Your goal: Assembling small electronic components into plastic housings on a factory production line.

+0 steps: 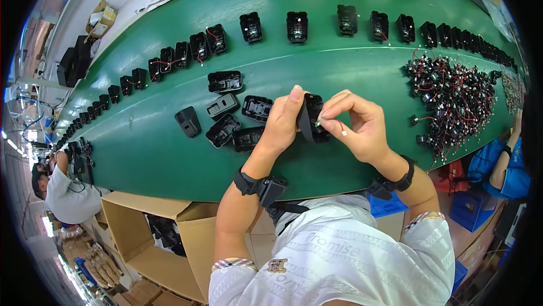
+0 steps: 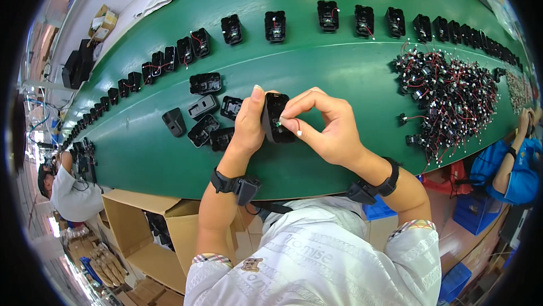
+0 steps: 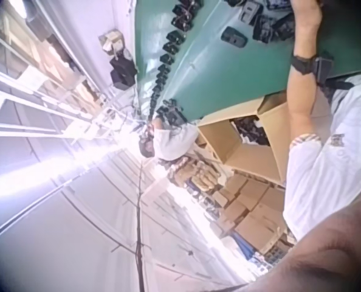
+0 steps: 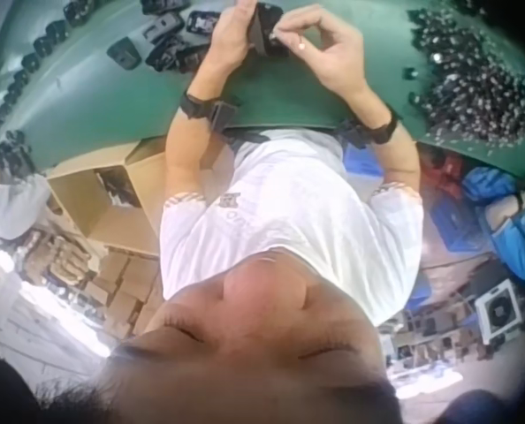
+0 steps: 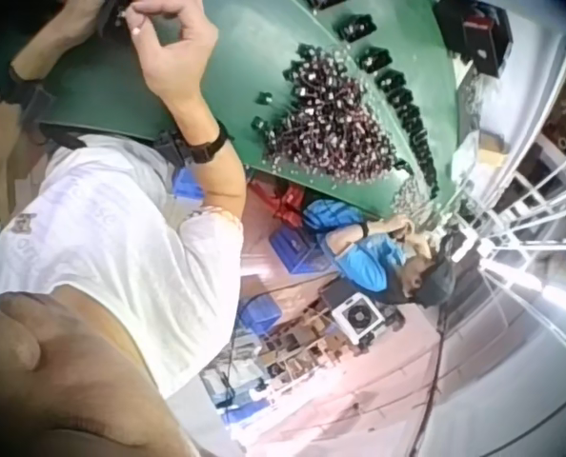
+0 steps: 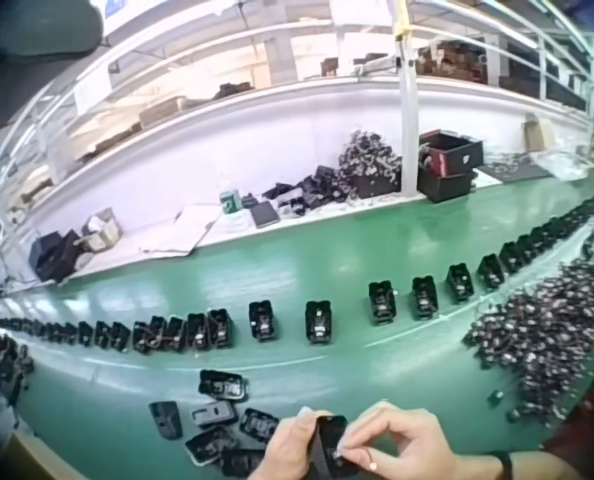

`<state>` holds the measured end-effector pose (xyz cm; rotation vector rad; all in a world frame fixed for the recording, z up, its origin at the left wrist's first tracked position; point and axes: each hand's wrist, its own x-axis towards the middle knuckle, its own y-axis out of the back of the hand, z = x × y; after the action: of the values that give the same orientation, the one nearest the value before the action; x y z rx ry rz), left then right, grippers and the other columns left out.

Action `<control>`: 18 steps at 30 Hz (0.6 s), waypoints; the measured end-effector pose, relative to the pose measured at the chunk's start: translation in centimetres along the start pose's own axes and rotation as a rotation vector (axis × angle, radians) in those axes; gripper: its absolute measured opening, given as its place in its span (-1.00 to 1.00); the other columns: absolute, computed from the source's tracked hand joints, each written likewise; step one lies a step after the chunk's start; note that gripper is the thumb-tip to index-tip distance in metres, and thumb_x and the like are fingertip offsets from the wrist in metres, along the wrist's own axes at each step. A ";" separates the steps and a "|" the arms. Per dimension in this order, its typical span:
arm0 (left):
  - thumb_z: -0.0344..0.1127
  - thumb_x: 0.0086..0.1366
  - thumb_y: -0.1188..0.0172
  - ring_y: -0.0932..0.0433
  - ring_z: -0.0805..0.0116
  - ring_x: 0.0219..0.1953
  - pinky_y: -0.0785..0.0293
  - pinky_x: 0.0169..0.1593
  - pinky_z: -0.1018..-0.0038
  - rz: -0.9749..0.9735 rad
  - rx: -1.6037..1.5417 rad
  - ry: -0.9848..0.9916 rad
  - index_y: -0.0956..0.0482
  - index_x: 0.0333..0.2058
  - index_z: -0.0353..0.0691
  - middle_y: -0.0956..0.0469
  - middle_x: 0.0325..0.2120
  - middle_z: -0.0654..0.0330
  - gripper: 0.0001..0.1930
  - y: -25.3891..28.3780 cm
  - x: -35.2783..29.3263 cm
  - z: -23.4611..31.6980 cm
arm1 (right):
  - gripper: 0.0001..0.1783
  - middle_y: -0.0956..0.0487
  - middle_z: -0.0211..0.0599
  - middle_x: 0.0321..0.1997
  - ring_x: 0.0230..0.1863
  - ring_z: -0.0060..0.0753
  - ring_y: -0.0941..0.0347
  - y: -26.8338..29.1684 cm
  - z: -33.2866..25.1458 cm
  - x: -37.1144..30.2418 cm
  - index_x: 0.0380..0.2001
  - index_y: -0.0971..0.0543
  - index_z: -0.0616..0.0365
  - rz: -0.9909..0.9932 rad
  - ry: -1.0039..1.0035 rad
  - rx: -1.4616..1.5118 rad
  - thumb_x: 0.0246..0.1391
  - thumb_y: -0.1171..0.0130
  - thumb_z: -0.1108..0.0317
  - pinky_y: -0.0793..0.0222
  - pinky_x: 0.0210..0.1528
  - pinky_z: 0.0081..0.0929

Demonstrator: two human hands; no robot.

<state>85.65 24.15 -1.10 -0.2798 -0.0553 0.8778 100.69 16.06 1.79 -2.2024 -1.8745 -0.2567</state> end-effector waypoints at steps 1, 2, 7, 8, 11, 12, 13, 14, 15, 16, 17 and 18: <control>0.10 0.44 0.21 -0.21 0.66 -0.66 -0.09 -0.59 0.65 -0.012 -0.036 0.002 -0.43 -0.54 -0.19 -0.32 -0.67 0.42 -0.46 0.1 0.2 -0.2 | -0.88 -0.64 -0.29 -0.39 -0.32 -0.36 -0.51 0.1 -0.1 0.1 -0.45 -0.60 0.21 0.008 0.006 -0.008 -0.13 -0.26 0.62 -0.36 -0.11 -0.47; 0.10 0.44 0.21 -0.21 0.66 -0.66 -0.09 -0.59 0.65 -0.029 -0.038 -0.004 -0.43 -0.54 -0.19 -0.32 -0.67 0.42 -0.46 0.1 0.2 -0.4 | -0.87 -0.64 -0.29 -0.38 -0.31 -0.35 -0.52 0.3 -0.2 0.2 -0.46 -0.60 0.20 -0.022 0.099 -0.112 -0.14 -0.27 0.62 -0.37 -0.12 -0.46; -0.03 0.43 0.11 -0.44 0.48 -0.30 -0.36 -0.19 0.48 0.220 0.162 0.118 -0.55 -0.14 -0.31 -0.53 -0.36 0.20 -0.57 3.3 0.4 -4.2 | -0.81 -0.64 -0.37 -0.33 -0.26 -0.33 -0.54 0.5 0.7 0.2 -0.43 -0.63 0.09 -0.040 0.284 -0.317 -0.19 -0.34 0.56 -0.43 -0.14 -0.40; -0.04 0.43 0.11 -0.44 0.48 -0.30 -0.37 -0.19 0.48 0.129 -0.045 0.193 -0.54 -0.16 -0.34 -0.52 -0.36 0.20 -0.56 4.1 -0.2 -3.2 | -0.82 -0.63 -0.38 -0.33 -0.24 -0.30 -0.52 -0.1 1.2 0.3 -0.44 -0.62 0.10 -0.068 0.329 -0.295 -0.20 -0.32 0.57 -0.44 -0.14 -0.40; 0.11 0.41 0.14 -0.38 0.54 -0.56 -0.27 -0.50 0.59 0.336 0.019 0.075 -0.49 -0.45 -0.17 -0.43 -0.58 0.34 -0.52 -0.1 -0.7 -0.8 | -0.83 -0.61 -0.40 -0.35 -0.24 -0.27 -0.48 0.6 1.2 -0.1 -0.44 -0.60 0.10 -0.140 0.304 -0.255 -0.19 -0.30 0.55 -0.42 -0.16 -0.39; 0.02 0.44 0.14 -0.44 0.50 -0.42 -0.38 -0.32 0.57 0.141 0.026 0.094 -0.52 -0.30 -0.33 -0.49 -0.44 0.24 -0.52 1.1 -1.4 0.1 | -0.84 -0.61 -0.41 -0.36 -0.23 -0.26 -0.46 0.5 0.5 0.0 -0.44 -0.60 0.09 -0.177 0.267 -0.233 -0.18 -0.29 0.54 -0.41 -0.14 -0.37; 0.02 0.44 0.14 -0.42 0.51 -0.46 -0.34 -0.37 0.58 0.236 -0.003 0.113 -0.51 -0.34 -0.31 -0.48 -0.49 0.26 -0.52 0.7 -1.2 -0.3 | -0.82 -0.60 -0.40 -0.32 -0.21 -0.27 -0.43 0.6 0.6 0.0 -0.39 -0.59 0.10 -0.213 0.302 -0.299 -0.18 -0.29 0.48 -0.38 -0.09 -0.35; 0.03 0.44 0.15 -0.39 0.53 -0.51 -0.31 -0.42 0.58 0.336 -0.030 0.134 -0.49 -0.38 -0.30 -0.46 -0.54 0.28 -0.52 0.4 -1.0 -0.6 | -0.82 -0.60 -0.40 -0.32 -0.21 -0.27 -0.43 0.9 0.5 -0.1 -0.39 -0.59 0.10 -0.196 0.306 -0.313 -0.18 -0.29 0.48 -0.38 -0.09 -0.35; 0.03 0.44 0.15 -0.39 0.53 -0.51 -0.31 -0.42 0.58 0.324 -0.026 0.130 -0.49 -0.38 -0.30 -0.46 -0.54 0.28 -0.52 0.5 -0.9 -0.5 | -0.77 -0.59 -0.39 -0.28 -0.17 -0.27 -0.41 1.1 0.1 0.0 -0.35 -0.57 0.12 -0.231 0.291 -0.282 -0.18 -0.30 0.44 -0.36 -0.06 -0.34; 0.04 0.44 0.16 -0.36 0.53 -0.54 -0.26 -0.46 0.58 0.283 -0.083 0.132 -0.47 -0.44 -0.27 -0.42 -0.59 0.30 -0.51 0.8 -0.8 -0.4 | -0.72 -0.58 -0.38 -0.24 -0.14 -0.27 -0.40 1.2 -0.2 0.1 -0.30 -0.56 0.14 -0.268 0.276 -0.248 -0.19 -0.31 0.41 -0.35 -0.03 -0.34; 0.05 0.44 0.17 -0.32 0.54 -0.57 -0.20 -0.49 0.58 0.245 -0.138 0.137 -0.45 -0.49 -0.25 -0.39 -0.64 0.32 -0.50 0.9 -0.7 -0.3 | -0.59 -0.55 -0.35 -0.18 -0.07 -0.25 -0.36 1.4 -0.3 0.1 -0.21 -0.51 0.18 -0.298 0.292 -0.280 -0.22 -0.34 0.37 -0.35 -0.03 -0.34; 0.05 0.44 0.17 -0.32 0.54 -0.57 -0.20 -0.49 0.58 0.249 -0.132 0.131 -0.45 -0.49 -0.25 -0.39 -0.64 0.32 -0.50 0.8 -0.7 -0.1 | -0.59 -0.55 -0.35 -0.18 -0.07 -0.25 -0.36 1.2 -0.2 0.1 -0.21 -0.51 0.18 -0.300 0.299 -0.275 -0.22 -0.34 0.37 -0.35 -0.03 -0.34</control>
<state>84.60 24.14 -1.35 -0.4744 0.0441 1.1030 101.93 15.90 1.92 -1.8899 -2.0847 -0.8937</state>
